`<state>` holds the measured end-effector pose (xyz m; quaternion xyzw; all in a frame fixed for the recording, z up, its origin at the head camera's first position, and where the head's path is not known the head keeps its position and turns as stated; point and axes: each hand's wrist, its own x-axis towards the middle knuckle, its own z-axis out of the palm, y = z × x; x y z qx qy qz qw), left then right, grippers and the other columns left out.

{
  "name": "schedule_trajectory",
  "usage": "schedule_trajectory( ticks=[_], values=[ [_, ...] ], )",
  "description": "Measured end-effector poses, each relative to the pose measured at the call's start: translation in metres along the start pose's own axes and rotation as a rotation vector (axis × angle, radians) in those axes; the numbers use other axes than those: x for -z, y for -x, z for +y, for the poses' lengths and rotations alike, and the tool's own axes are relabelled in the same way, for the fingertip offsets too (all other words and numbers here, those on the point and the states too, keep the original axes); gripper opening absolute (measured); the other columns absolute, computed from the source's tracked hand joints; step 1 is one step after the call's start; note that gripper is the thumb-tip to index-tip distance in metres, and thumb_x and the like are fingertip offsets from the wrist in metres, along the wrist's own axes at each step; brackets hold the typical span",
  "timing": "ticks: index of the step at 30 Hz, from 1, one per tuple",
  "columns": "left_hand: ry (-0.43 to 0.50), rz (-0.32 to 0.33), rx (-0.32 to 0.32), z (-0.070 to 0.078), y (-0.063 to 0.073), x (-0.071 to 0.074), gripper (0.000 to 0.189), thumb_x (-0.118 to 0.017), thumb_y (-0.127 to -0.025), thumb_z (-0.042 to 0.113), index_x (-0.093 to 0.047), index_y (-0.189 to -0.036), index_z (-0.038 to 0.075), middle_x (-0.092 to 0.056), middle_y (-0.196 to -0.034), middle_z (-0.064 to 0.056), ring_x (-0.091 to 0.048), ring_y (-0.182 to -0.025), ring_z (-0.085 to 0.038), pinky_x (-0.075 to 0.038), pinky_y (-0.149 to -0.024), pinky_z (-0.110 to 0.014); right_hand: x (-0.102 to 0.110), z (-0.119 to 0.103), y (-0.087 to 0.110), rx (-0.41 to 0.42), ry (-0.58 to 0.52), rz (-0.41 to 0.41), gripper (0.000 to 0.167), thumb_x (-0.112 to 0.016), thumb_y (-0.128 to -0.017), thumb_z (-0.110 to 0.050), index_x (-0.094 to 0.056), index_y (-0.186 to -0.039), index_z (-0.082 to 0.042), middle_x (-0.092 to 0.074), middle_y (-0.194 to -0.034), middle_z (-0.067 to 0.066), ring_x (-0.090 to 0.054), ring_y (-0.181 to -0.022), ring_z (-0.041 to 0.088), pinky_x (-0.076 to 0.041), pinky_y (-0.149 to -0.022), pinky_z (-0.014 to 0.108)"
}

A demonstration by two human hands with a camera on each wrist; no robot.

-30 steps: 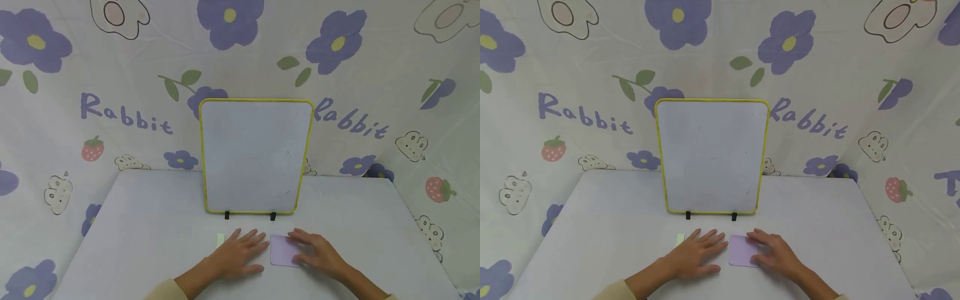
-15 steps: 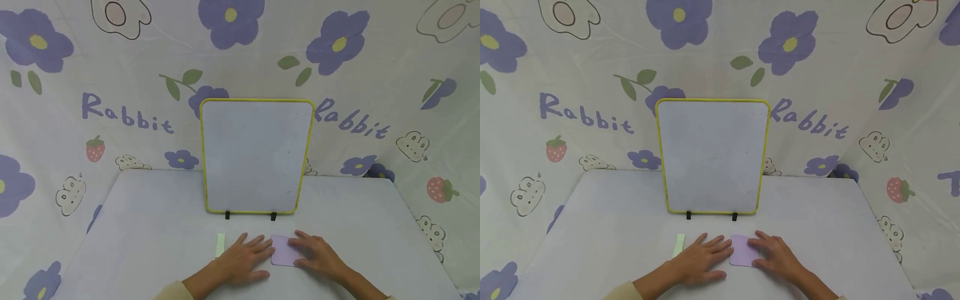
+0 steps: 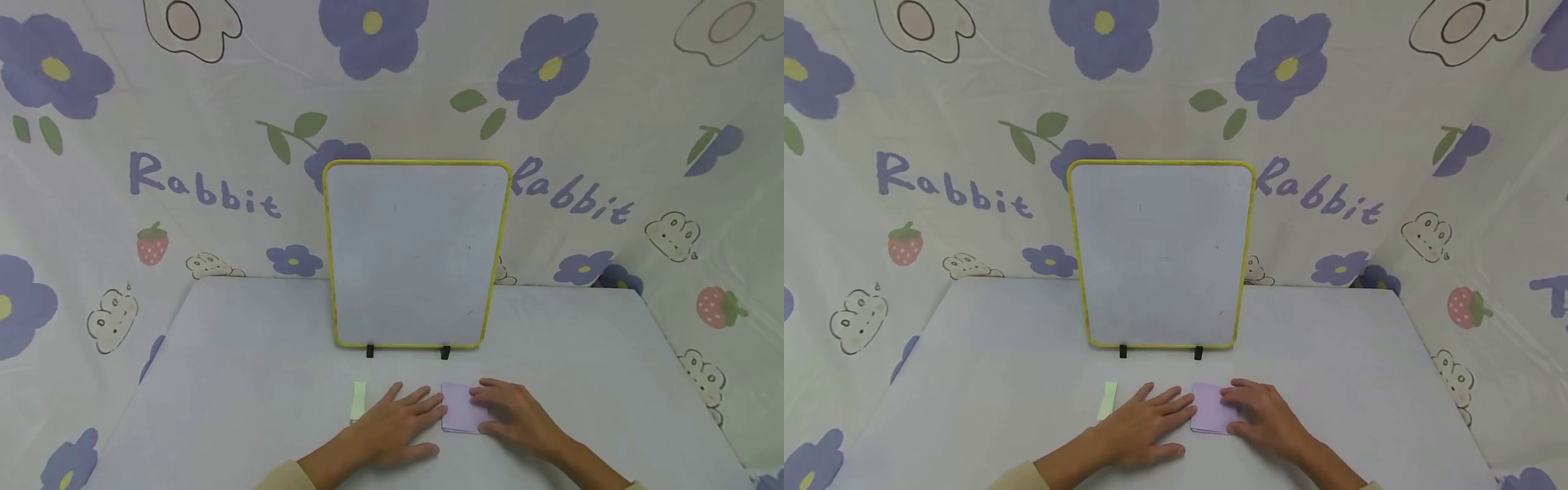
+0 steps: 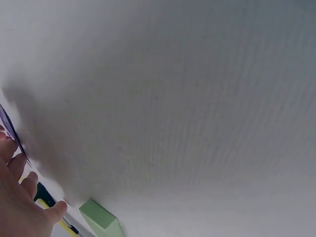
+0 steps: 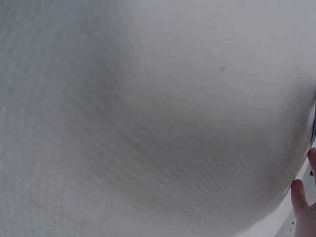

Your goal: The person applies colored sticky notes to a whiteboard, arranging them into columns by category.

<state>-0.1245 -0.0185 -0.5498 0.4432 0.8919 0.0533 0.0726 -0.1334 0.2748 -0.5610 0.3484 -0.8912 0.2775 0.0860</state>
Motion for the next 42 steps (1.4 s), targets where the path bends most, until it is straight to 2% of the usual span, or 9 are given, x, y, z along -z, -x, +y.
schedule_trajectory(
  ticks=[10,17,23,29,34,39,42],
  values=[
    [0.028,-0.023,0.026,0.0,0.001,0.002,0.066,-0.031,-0.103,0.059,-0.032,-0.157,0.023,-0.027,-0.162,0.007,-0.024,-0.149,-0.017,-0.024,-0.115,-0.055,0.0,0.003,-0.004,0.045,-0.011,0.043,0.038,-0.088,-0.071,-0.013,-0.075,-0.107,-0.013,-0.072,-0.116,-0.001,-0.064,-0.111,0.029,-0.048,-0.086,0.048],
    [0.001,-0.001,0.022,-0.001,0.002,0.004,0.065,-0.032,-0.103,0.058,-0.035,-0.156,0.021,-0.031,-0.161,0.005,-0.028,-0.148,-0.017,-0.028,-0.114,-0.054,0.002,0.003,-0.007,0.028,-0.036,0.045,0.035,-0.086,-0.072,-0.01,-0.076,-0.105,-0.01,-0.073,-0.112,0.001,-0.066,-0.108,0.03,-0.05,-0.085,0.051],
    [0.005,0.01,-0.006,-0.001,0.001,-0.001,0.06,-0.034,-0.104,0.054,-0.036,-0.156,0.022,-0.032,-0.161,0.004,-0.032,-0.146,-0.017,-0.03,-0.113,-0.052,0.002,0.003,-0.008,0.005,-0.055,0.038,0.032,-0.085,-0.074,-0.011,-0.076,-0.104,-0.01,-0.074,-0.11,0.0,-0.066,-0.107,0.031,-0.05,-0.085,0.051],
    [-0.008,0.009,0.005,0.002,-0.003,-0.005,0.058,-0.033,-0.105,0.052,-0.035,-0.156,0.024,-0.029,-0.162,0.001,-0.028,-0.148,-0.02,-0.03,-0.113,-0.053,0.003,0.002,-0.009,-0.01,-0.068,0.022,0.031,-0.084,-0.075,-0.011,-0.076,-0.105,-0.009,-0.074,-0.109,0.0,-0.066,-0.107,0.031,-0.05,-0.086,0.052],
    [-0.063,0.013,0.014,0.007,-0.004,-0.004,0.057,-0.034,-0.105,0.052,-0.04,-0.154,0.025,-0.031,-0.161,-0.002,-0.03,-0.147,-0.02,-0.032,-0.112,-0.053,0.002,0.001,-0.01,-0.072,-0.075,0.006,0.031,-0.084,-0.077,-0.012,-0.075,-0.107,-0.009,-0.074,-0.108,0.002,-0.067,-0.105,0.028,-0.051,-0.087,0.051],
    [-0.1,0.016,0.032,0.01,-0.004,-0.003,0.055,-0.036,-0.104,0.052,-0.04,-0.154,0.029,-0.032,-0.161,0.0,-0.031,-0.147,-0.02,-0.034,-0.111,-0.053,0.001,-0.001,-0.01,-0.133,-0.02,0.049,0.032,-0.086,-0.076,-0.015,-0.074,-0.106,-0.01,-0.071,-0.112,0.004,-0.065,-0.108,0.025,-0.051,-0.09,0.05],
    [-0.106,0.012,0.039,0.01,-0.005,-0.004,0.055,-0.037,-0.104,0.052,-0.038,-0.154,0.03,-0.031,-0.161,0.001,-0.031,-0.147,-0.02,-0.034,-0.111,-0.053,0.001,-0.003,-0.01,-0.169,0.001,0.064,0.032,-0.087,-0.076,-0.018,-0.075,-0.105,-0.011,-0.069,-0.108,-0.001,-0.064,-0.103,0.019,-0.053,-0.088,0.045]
  ],
)
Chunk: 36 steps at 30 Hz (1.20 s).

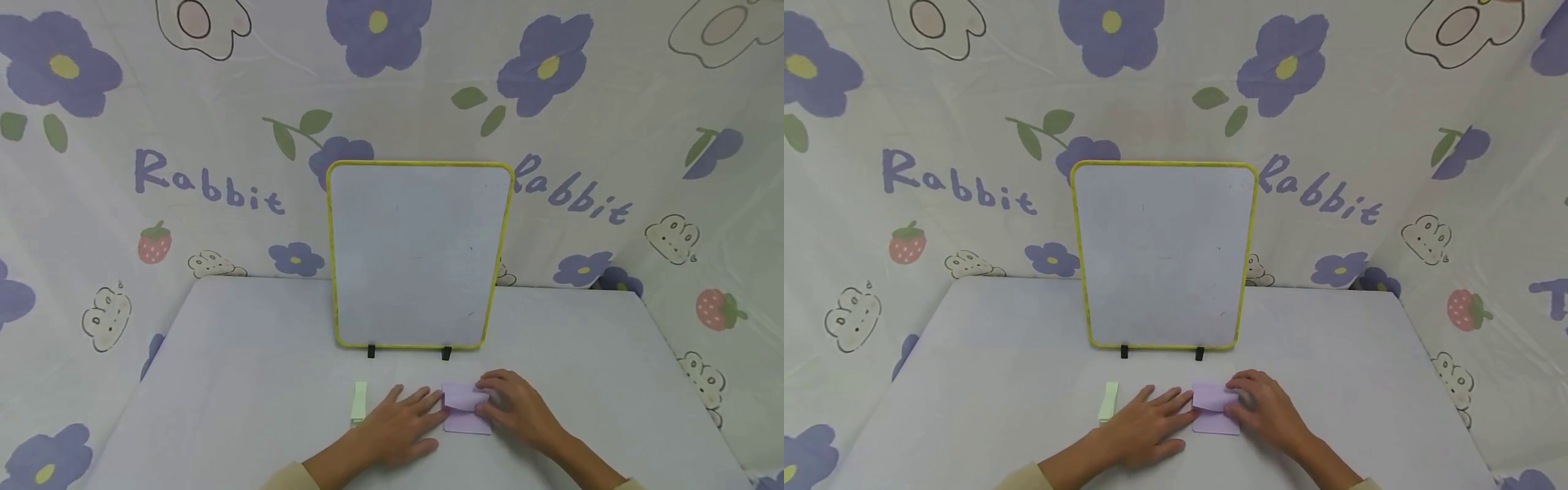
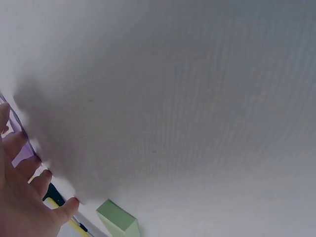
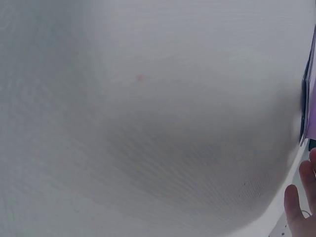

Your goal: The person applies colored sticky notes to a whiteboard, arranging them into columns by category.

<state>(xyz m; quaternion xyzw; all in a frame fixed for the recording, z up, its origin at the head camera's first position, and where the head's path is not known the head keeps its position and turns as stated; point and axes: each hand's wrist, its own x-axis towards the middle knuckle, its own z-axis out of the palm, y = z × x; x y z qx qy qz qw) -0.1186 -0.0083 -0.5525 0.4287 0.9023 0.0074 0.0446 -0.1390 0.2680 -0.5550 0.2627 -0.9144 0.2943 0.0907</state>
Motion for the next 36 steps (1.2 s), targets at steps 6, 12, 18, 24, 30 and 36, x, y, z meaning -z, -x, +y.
schedule_trajectory(
  ticks=[6,12,18,24,30,36],
  values=[
    [-0.033,0.009,0.0,-0.001,-0.001,-0.002,0.055,-0.037,-0.104,0.053,-0.039,-0.154,0.031,-0.031,-0.161,0.002,-0.032,-0.146,-0.019,-0.035,-0.11,-0.052,0.003,-0.002,-0.001,-0.126,-0.083,-0.099,0.031,-0.083,-0.081,-0.026,-0.074,-0.106,-0.011,-0.059,-0.081,-0.017,-0.055,-0.074,0.002,-0.05,-0.067,0.026],
    [-0.036,0.014,0.001,-0.001,-0.002,-0.001,0.054,-0.037,-0.104,0.053,-0.041,-0.153,0.031,-0.032,-0.161,0.001,-0.033,-0.146,-0.019,-0.036,-0.109,-0.052,0.004,-0.001,-0.002,-0.206,-0.173,-0.145,0.029,-0.078,-0.086,-0.028,-0.073,-0.108,-0.009,-0.061,-0.074,-0.016,-0.054,-0.067,0.0,-0.049,-0.063,0.022],
    [-0.02,-0.01,0.007,0.002,-0.001,0.005,0.054,-0.037,-0.104,0.052,-0.04,-0.153,0.031,-0.033,-0.16,0.001,-0.032,-0.146,-0.018,-0.035,-0.109,-0.052,0.006,-0.004,-0.005,-0.276,-0.303,-0.13,0.025,-0.076,-0.089,-0.024,-0.073,-0.107,-0.007,-0.067,-0.077,-0.009,-0.062,-0.069,0.005,-0.052,-0.063,0.024],
    [-0.015,-0.008,0.005,0.003,0.0,0.009,0.053,-0.038,-0.104,0.051,-0.041,-0.153,0.031,-0.033,-0.16,0.001,-0.032,-0.146,-0.018,-0.036,-0.109,-0.051,0.014,-0.006,-0.009,-0.391,-0.499,-0.2,0.035,-0.068,-0.095,-0.02,-0.067,-0.12,0.004,-0.072,-0.091,0.007,-0.068,-0.077,0.018,-0.053,-0.069,0.025],
    [-0.033,0.003,0.006,0.003,0.001,0.007,0.052,-0.038,-0.104,0.051,-0.042,-0.153,0.032,-0.033,-0.161,0.0,-0.033,-0.146,-0.017,-0.036,-0.108,-0.051,0.017,-0.009,-0.01,-0.51,-0.611,-0.213,0.04,-0.063,-0.098,-0.02,-0.061,-0.129,0.006,-0.071,-0.105,0.015,-0.067,-0.088,0.024,-0.052,-0.076,0.029],
    [0.0,-0.026,0.01,0.001,-0.002,0.003,0.053,-0.038,-0.104,0.051,-0.039,-0.154,0.032,-0.03,-0.162,0.001,-0.031,-0.147,-0.018,-0.035,-0.109,-0.052,0.018,-0.012,-0.012,-0.575,-0.619,-0.214,0.04,-0.063,-0.098,-0.021,-0.062,-0.13,0.004,-0.07,-0.116,0.015,-0.066,-0.095,0.023,-0.052,-0.08,0.03]
  ],
)
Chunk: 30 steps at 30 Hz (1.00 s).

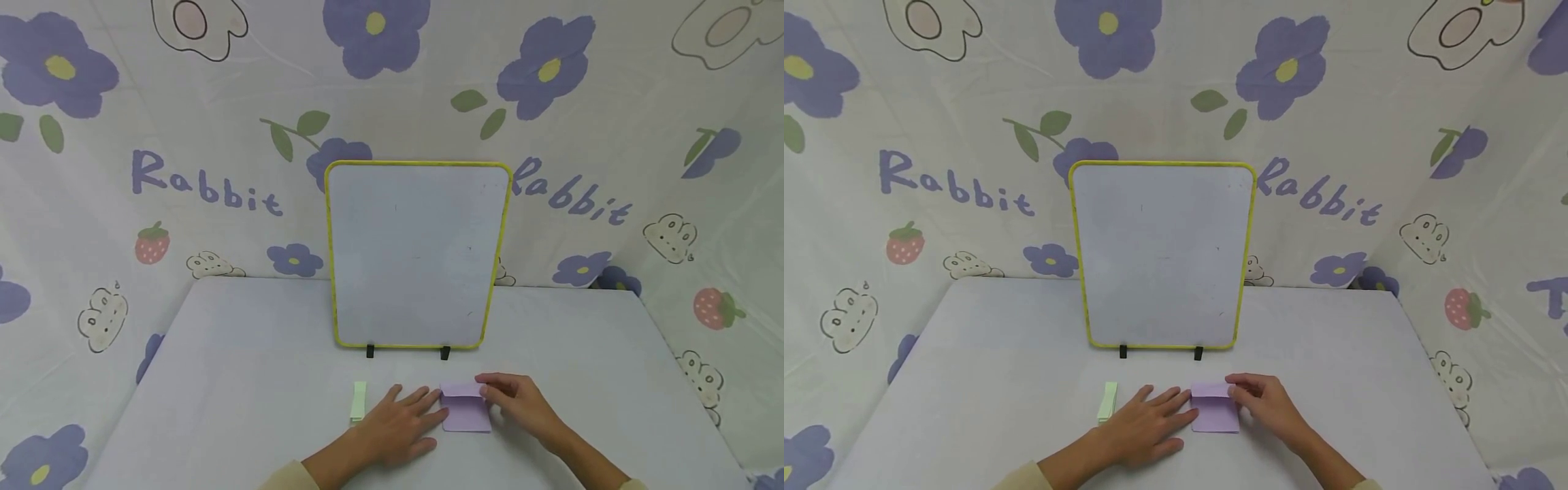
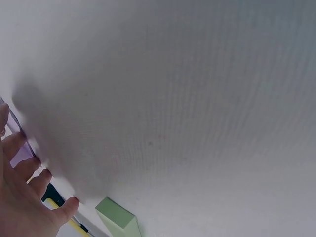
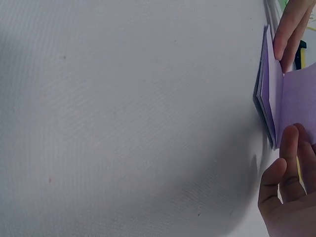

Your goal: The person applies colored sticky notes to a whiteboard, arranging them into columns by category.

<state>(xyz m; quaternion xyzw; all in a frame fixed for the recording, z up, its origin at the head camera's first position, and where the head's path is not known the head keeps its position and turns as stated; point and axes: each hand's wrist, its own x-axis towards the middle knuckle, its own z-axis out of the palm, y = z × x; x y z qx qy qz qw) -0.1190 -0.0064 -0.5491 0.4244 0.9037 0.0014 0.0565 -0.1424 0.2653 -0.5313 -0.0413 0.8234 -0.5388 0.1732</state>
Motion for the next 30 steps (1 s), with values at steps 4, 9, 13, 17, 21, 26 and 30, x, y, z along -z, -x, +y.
schedule_trajectory(
  ticks=[4,9,13,17,21,26,30],
  values=[
    [-0.001,0.008,0.001,0.0,0.0,-0.001,0.053,-0.038,-0.104,0.051,-0.04,-0.153,0.032,-0.031,-0.161,0.001,-0.031,-0.146,-0.018,-0.035,-0.109,-0.052,-0.001,-0.001,0.001,-0.016,-0.013,0.004,0.045,-0.067,-0.096,-0.023,-0.061,-0.132,0.003,-0.068,-0.122,0.016,-0.067,-0.1,0.022,-0.052,-0.082,0.027],
    [0.004,0.02,0.005,0.001,0.001,0.0,0.052,-0.039,-0.104,0.05,-0.041,-0.153,0.032,-0.031,-0.161,0.001,-0.032,-0.146,-0.019,-0.035,-0.108,-0.053,-0.001,-0.004,0.001,0.004,-0.009,0.029,0.045,-0.07,-0.094,-0.021,-0.062,-0.131,0.003,-0.069,-0.121,0.016,-0.068,-0.097,0.02,-0.053,-0.079,0.026],
    [0.0,0.025,0.006,0.002,0.001,0.002,0.052,-0.04,-0.104,0.05,-0.041,-0.153,0.032,-0.032,-0.161,0.001,-0.033,-0.146,-0.018,-0.036,-0.108,-0.053,0.0,-0.005,0.002,0.046,-0.02,0.054,0.041,-0.07,-0.093,-0.017,-0.064,-0.128,0.003,-0.068,-0.121,0.017,-0.067,-0.097,0.017,-0.053,-0.079,0.025],
    [-0.01,0.026,0.004,0.002,0.001,0.004,0.052,-0.04,-0.104,0.05,-0.041,-0.153,0.032,-0.032,-0.161,0.001,-0.035,-0.145,-0.018,-0.037,-0.107,-0.051,0.001,-0.006,0.002,0.078,-0.041,0.072,0.037,-0.071,-0.092,-0.013,-0.066,-0.126,0.002,-0.067,-0.124,0.017,-0.068,-0.099,0.012,-0.052,-0.082,0.021],
    [-0.012,0.021,0.001,0.002,0.0,0.004,0.053,-0.039,-0.104,0.051,-0.041,-0.153,0.032,-0.031,-0.161,0.004,-0.035,-0.145,-0.018,-0.038,-0.106,-0.051,0.002,-0.008,0.001,0.157,-0.038,0.087,0.035,-0.07,-0.092,-0.007,-0.066,-0.124,0.006,-0.067,-0.123,0.022,-0.07,-0.096,0.014,-0.054,-0.081,0.021],
    [-0.009,0.035,-0.017,0.002,-0.001,0.004,0.053,-0.039,-0.104,0.05,-0.043,-0.152,0.029,-0.036,-0.159,0.008,-0.037,-0.143,-0.018,-0.039,-0.105,-0.051,0.003,-0.016,-0.004,0.262,-0.007,0.129,0.031,-0.07,-0.09,-0.001,-0.067,-0.119,0.008,-0.067,-0.118,0.025,-0.073,-0.089,0.016,-0.055,-0.076,0.021],
    [0.001,0.042,-0.025,0.001,-0.003,0.005,0.051,-0.039,-0.104,0.05,-0.047,-0.15,0.028,-0.039,-0.157,0.008,-0.039,-0.142,-0.018,-0.04,-0.104,-0.05,0.005,-0.028,-0.009,0.32,0.001,0.166,0.031,-0.07,-0.089,0.003,-0.066,-0.119,0.008,-0.067,-0.117,0.026,-0.073,-0.086,0.014,-0.056,-0.073,0.021]
  ],
)
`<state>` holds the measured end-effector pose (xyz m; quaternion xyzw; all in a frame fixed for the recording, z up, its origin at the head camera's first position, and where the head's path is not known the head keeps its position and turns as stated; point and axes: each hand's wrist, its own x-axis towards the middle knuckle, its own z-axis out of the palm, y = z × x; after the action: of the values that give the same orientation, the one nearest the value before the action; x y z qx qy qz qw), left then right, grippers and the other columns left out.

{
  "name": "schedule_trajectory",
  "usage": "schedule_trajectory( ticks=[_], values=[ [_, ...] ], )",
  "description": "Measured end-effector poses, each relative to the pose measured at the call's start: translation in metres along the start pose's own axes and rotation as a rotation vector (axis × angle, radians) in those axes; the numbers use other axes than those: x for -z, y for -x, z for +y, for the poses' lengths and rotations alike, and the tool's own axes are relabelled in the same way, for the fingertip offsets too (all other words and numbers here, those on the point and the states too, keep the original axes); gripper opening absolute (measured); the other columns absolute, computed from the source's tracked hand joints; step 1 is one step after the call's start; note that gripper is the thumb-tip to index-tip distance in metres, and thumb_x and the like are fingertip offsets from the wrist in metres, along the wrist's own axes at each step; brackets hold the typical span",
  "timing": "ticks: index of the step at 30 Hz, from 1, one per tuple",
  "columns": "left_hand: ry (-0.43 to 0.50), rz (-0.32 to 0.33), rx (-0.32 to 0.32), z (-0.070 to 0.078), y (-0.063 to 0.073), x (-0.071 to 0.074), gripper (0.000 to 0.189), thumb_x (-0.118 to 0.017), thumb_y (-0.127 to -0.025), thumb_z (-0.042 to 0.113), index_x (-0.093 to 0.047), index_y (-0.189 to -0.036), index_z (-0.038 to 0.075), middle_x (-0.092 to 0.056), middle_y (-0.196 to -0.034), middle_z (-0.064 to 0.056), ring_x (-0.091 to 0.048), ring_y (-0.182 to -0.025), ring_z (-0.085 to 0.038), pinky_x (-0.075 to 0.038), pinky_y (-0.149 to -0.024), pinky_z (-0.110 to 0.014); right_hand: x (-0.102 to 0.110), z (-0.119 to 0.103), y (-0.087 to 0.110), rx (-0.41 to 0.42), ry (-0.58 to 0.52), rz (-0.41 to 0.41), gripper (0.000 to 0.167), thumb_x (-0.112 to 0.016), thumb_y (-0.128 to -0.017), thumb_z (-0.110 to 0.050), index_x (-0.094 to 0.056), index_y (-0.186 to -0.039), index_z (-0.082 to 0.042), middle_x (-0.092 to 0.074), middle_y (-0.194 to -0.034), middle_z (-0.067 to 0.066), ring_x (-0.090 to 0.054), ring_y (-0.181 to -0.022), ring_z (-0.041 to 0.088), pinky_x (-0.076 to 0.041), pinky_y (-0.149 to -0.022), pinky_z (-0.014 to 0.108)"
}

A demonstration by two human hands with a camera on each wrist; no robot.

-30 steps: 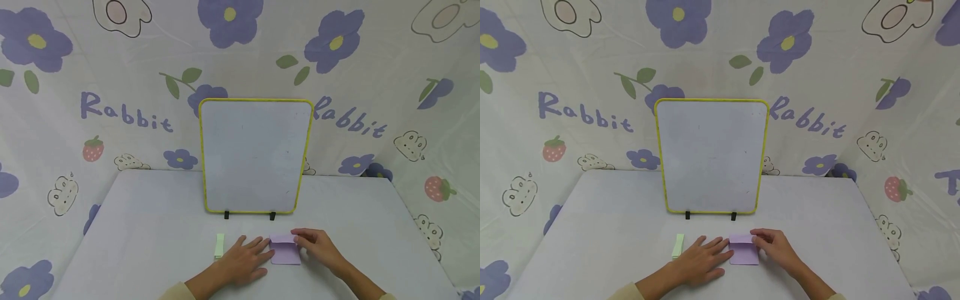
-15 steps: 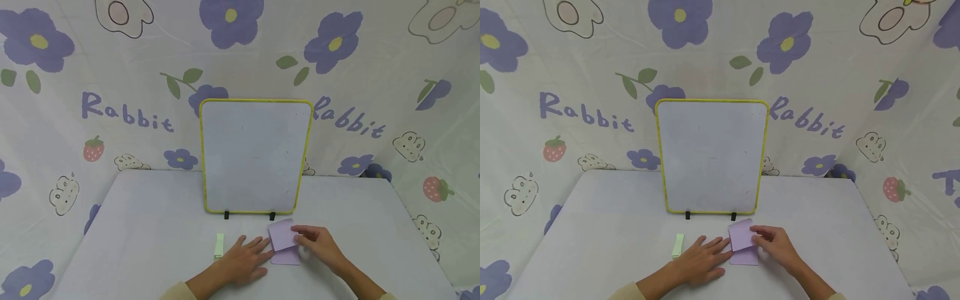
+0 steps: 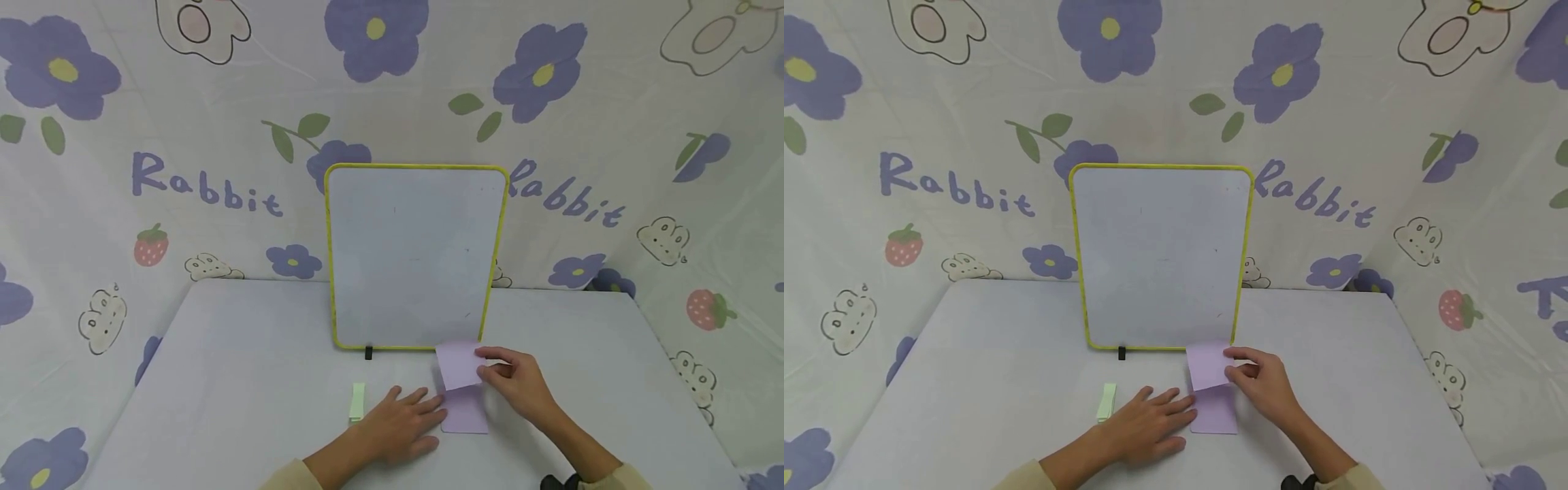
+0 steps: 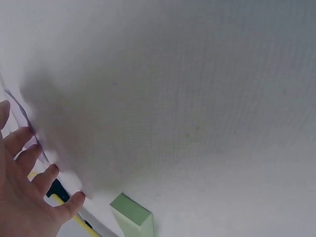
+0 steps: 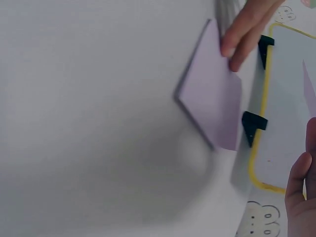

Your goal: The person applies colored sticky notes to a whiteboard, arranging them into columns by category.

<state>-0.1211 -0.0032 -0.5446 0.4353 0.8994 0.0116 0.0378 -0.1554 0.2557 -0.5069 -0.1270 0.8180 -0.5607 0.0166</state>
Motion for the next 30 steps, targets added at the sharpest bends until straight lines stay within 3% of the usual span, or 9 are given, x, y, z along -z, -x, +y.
schedule_trajectory(
  ticks=[10,13,17,23,30],
  values=[
    [0.113,-0.052,0.004,-0.002,-0.006,0.002,0.05,-0.038,-0.105,0.049,-0.049,-0.148,0.028,-0.04,-0.156,0.008,-0.037,-0.143,-0.019,-0.039,-0.105,-0.052,0.009,-0.035,-0.031,0.072,0.013,0.121,0.034,-0.07,-0.091,0.0,-0.065,-0.124,0.006,-0.065,-0.124,0.022,-0.07,-0.085,0.009,-0.055,-0.074,0.019],
    [0.118,-0.017,-0.002,-0.004,-0.007,0.006,0.048,-0.04,-0.105,0.048,-0.051,-0.146,0.027,-0.042,-0.155,0.006,-0.04,-0.142,-0.018,-0.042,-0.103,-0.051,0.013,-0.046,-0.042,0.105,-0.009,0.159,0.034,-0.07,-0.09,0.001,-0.065,-0.123,0.006,-0.064,-0.125,0.021,-0.069,-0.086,0.005,-0.054,-0.073,0.017],
    [0.097,0.106,0.004,-0.008,-0.012,0.024,0.043,-0.043,-0.105,0.043,-0.056,-0.141,0.023,-0.048,-0.151,0.002,-0.047,-0.136,-0.016,-0.047,-0.099,-0.044,0.019,-0.061,-0.056,0.135,-0.034,0.2,0.035,-0.07,-0.09,0.001,-0.065,-0.124,0.006,-0.063,-0.126,0.021,-0.069,-0.086,0.002,-0.053,-0.076,0.016],
    [0.167,0.336,0.006,-0.027,-0.024,0.074,0.037,-0.054,-0.103,0.034,-0.065,-0.132,0.014,-0.062,-0.136,-0.005,-0.062,-0.12,-0.017,-0.052,-0.093,-0.039,0.023,-0.082,-0.075,0.156,-0.046,0.256,0.035,-0.07,-0.091,-0.001,-0.065,-0.125,0.005,-0.064,-0.125,0.021,-0.067,-0.085,0.003,-0.053,-0.077,0.016],
    [0.147,0.617,-0.011,-0.053,-0.033,0.123,0.026,-0.063,-0.097,0.023,-0.073,-0.117,0.008,-0.071,-0.119,-0.007,-0.069,-0.105,-0.021,-0.055,-0.087,-0.038,0.023,-0.099,-0.09,0.165,-0.064,0.275,0.036,-0.069,-0.091,-0.002,-0.064,-0.127,0.005,-0.064,-0.126,0.02,-0.067,-0.085,0.005,-0.053,-0.078,0.016]
  ],
)
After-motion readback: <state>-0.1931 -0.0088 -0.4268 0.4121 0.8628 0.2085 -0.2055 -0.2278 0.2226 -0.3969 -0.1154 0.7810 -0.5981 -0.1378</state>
